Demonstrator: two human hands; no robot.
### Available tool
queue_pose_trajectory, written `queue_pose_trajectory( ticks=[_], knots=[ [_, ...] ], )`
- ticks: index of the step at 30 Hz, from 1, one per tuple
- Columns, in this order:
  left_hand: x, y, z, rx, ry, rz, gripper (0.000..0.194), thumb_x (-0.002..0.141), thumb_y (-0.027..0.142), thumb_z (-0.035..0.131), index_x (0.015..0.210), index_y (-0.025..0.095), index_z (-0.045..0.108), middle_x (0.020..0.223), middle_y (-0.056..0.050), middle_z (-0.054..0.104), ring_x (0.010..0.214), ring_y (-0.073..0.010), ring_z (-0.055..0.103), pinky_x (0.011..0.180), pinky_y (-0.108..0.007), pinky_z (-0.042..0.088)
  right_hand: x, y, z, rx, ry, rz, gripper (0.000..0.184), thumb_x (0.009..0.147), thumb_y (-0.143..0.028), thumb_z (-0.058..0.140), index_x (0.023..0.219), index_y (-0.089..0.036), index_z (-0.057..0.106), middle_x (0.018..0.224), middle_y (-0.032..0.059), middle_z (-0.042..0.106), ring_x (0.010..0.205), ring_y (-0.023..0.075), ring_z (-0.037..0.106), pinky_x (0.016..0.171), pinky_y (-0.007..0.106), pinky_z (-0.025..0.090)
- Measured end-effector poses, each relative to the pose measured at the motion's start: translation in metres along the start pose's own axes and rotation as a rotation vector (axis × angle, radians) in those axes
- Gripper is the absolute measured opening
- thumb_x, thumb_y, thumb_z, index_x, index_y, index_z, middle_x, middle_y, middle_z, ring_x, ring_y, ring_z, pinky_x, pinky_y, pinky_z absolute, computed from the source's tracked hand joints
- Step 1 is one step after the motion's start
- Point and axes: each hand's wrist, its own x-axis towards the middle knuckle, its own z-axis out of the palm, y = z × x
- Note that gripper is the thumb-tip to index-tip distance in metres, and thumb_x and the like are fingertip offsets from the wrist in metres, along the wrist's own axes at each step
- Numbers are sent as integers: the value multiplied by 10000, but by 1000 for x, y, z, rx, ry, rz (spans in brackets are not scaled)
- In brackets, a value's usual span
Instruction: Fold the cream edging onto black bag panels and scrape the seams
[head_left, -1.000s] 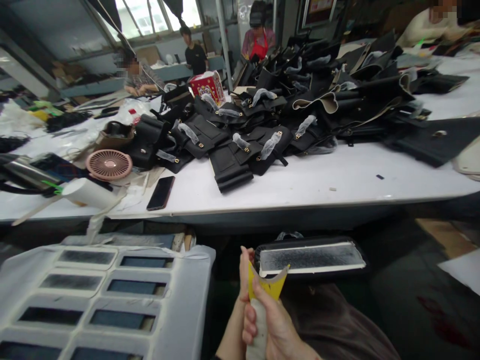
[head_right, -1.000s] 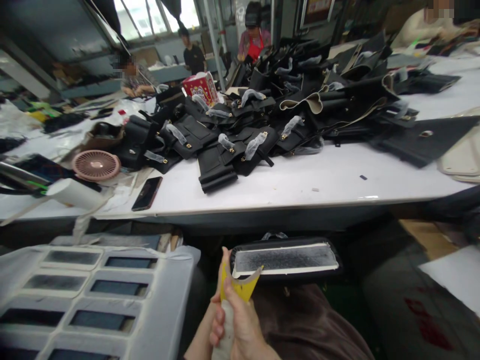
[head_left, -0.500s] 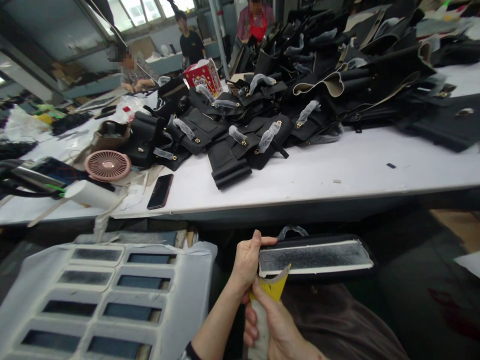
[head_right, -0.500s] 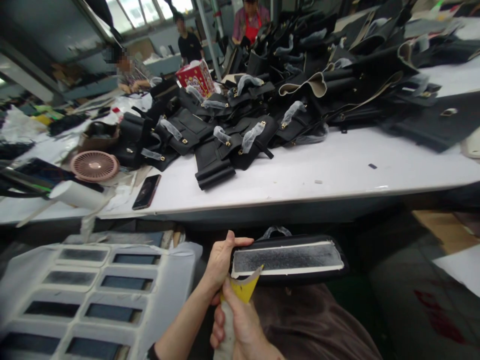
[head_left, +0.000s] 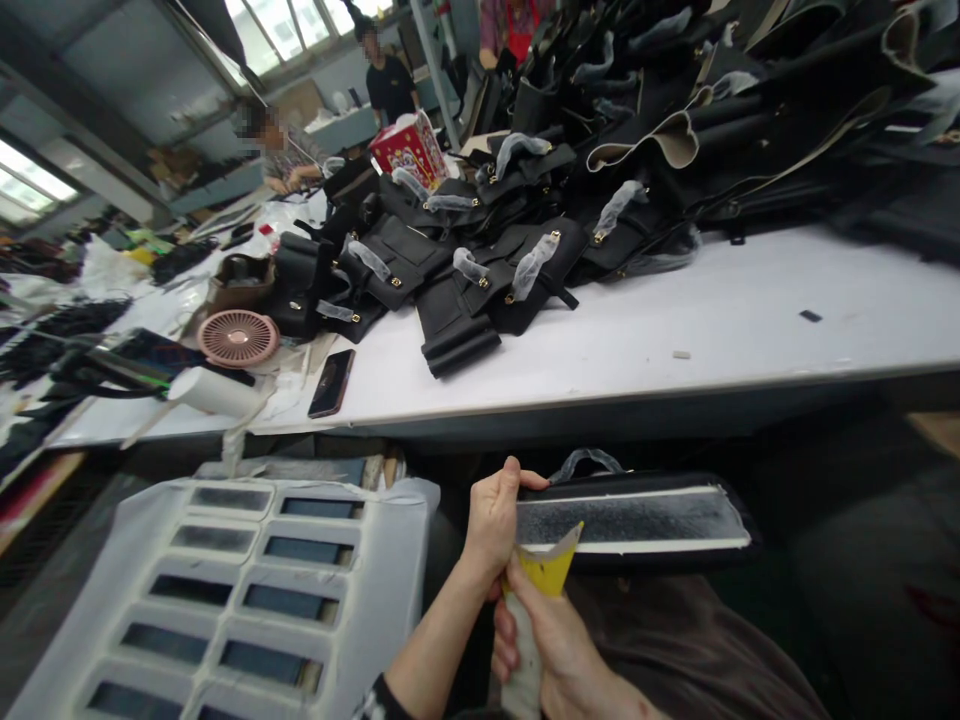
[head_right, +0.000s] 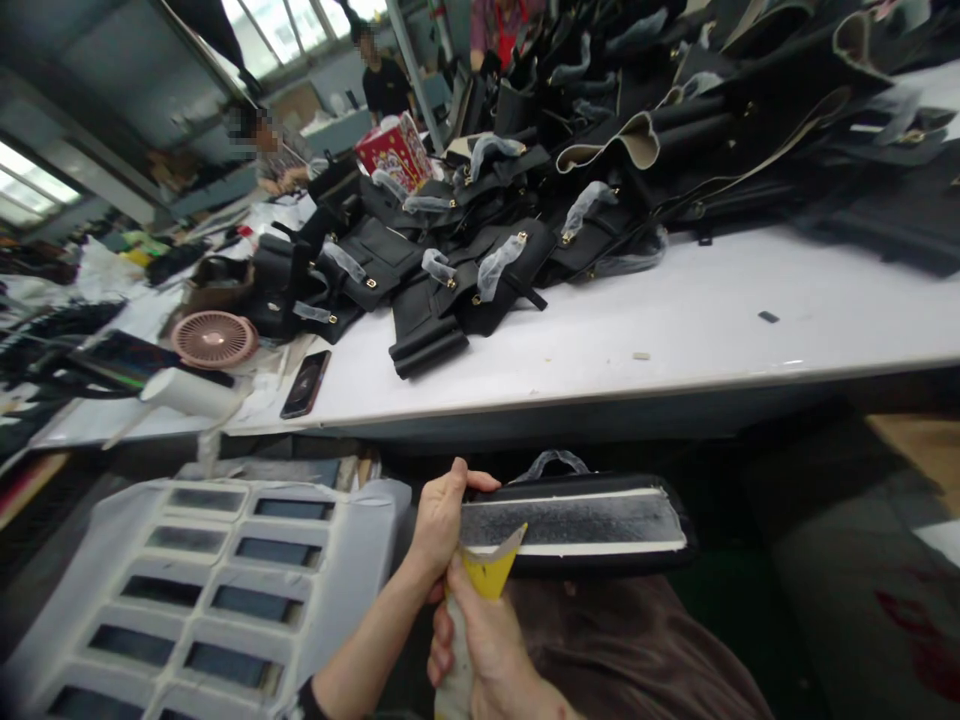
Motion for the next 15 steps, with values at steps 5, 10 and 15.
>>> queue_pose_trajectory(
  ticks=[5,10,15],
  knots=[
    [3,10,7,355,7,118,450,986,475,359,723,188,585,729,-13,641,700,-158,585,657,-266,397,-4,-13,-4,12,-49,46,671,479,-757,767,690,-151,571,408,-68,447,321,70,355,348,215,330],
    [5,17,16,811,20,214,324,1000,446,321,899,219,529,788,-20,630,732,-186,590,655,-285,367,-10,-14,-10,102,-70,-7,598,548,-698,778,633,-145,566,451,-29,493,368,89,423,395,234,381],
    [9,21,28,1119,67,289,359,984,505,325,1030,208,520,804,-64,676,744,-240,634,657,-313,368,-22,-15,-12,49,-12,-10,639,524,-727,764,650,-117,620,506,27,568,405,142,522,427,273,445]
  ],
)
